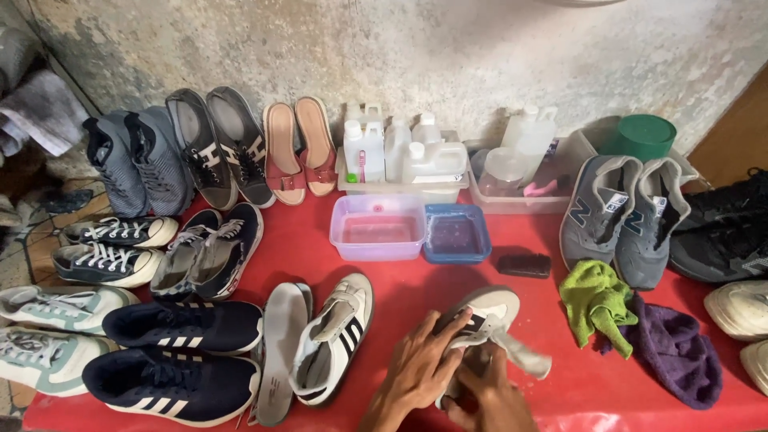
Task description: The person scrubs a white sneaker with a brush and then wipes it with a cloth. The person repeats the scrubbing and wiping actions on the same shoe throughout the clip.
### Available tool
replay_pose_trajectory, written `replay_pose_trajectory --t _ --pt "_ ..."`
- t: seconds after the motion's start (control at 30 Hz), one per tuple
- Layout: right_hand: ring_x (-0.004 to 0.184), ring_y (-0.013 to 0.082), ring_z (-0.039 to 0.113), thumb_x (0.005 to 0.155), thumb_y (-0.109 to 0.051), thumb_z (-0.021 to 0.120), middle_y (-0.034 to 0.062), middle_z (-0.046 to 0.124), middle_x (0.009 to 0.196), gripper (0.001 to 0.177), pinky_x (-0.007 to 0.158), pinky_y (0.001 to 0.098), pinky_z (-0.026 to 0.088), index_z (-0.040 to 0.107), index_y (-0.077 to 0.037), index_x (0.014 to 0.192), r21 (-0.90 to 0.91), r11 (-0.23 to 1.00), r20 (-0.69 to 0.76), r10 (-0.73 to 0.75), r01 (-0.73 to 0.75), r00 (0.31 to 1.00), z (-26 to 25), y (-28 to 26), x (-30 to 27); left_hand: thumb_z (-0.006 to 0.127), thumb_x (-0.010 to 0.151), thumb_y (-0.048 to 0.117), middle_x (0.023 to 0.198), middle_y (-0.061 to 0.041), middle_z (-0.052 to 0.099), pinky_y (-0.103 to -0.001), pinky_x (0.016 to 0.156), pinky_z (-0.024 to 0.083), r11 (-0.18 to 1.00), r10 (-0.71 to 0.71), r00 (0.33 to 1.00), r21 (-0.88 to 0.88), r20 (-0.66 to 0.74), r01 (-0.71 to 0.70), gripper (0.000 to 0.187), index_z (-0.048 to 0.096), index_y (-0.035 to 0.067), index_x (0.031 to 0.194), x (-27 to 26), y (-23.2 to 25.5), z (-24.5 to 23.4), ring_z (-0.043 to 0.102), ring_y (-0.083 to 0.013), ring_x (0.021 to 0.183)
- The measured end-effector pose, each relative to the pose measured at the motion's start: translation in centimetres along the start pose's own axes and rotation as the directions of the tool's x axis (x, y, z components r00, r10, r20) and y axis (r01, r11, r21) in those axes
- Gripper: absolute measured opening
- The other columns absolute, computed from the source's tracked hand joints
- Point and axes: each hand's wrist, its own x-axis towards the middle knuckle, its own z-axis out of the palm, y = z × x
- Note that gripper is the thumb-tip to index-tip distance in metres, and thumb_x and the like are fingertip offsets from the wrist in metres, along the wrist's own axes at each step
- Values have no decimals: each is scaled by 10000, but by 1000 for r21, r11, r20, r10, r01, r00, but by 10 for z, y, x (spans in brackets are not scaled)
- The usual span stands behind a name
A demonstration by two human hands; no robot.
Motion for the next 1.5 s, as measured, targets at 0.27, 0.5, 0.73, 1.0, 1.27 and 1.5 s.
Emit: replay_pose_trajectory --t 0.27,0.5,0.73,1.0,1.27,1.5 --pt "727 516 729 778 -414 798 71 260 1587 674 606 596 666 528 -407 1395 46 999 24 9 -10 1000 -11 -16 -6 495 972 299 1205 -140 494 -579 792 484 1000 5 998 -8 57 -5 624 390 349 1585 -1 1 -6 596 -428 1000" --pt "1125 457 654 820 -600 730 133 397 1560 640 735 614 621 600 -330 1386 139 990 -58 22 -14 998 -29 -15 -17 427 1019 354 1532 -289 400 -595 962 443 999 -49 991 27 122 46 598 304 435 1599 0 -4 -4 552 -540 1190" --pt "870 491 715 820 -606 732 147 427 1535 654 636 622 617 549 -430 1423 116 991 67 65 -73 996 -39 -25 -22 450 1003 384 1452 -112 485 -584 898 501 997 -69 990 28 120 66 594 333 440 1582 1 7 -9 586 -446 1199" --pt "630 300 712 846 -442 753 140 594 1075 450 539 489 616 719 -150 1187 403 915 -53 22 1 998 -48 -28 -22 484 957 284 1339 -90 532 -538 853 515 998 -8 994 55 113 1 667 331 391 1597 3 6 -4 589 -381 1164" --pt "1144 327 703 739 -392 896 118 553 1413 599 950 457 575 742 -181 1278 475 875 -92 -58 95 994 -38 -21 -26 479 956 266 1305 -121 548 -523 875 499 1000 4 994 28 108 -7 673 326 379 1602 0 7 -7 580 -405 1150" --pt "852 275 702 791 -509 770 131 592 1369 646 639 422 719 646 -267 1376 473 872 -115 -85 130 990 -52 -25 -28 473 950 281 1327 -134 524 -565 861 499 999 5 993 44 117 -10 684 308 389 1605 1 5 -7 567 -412 1174"
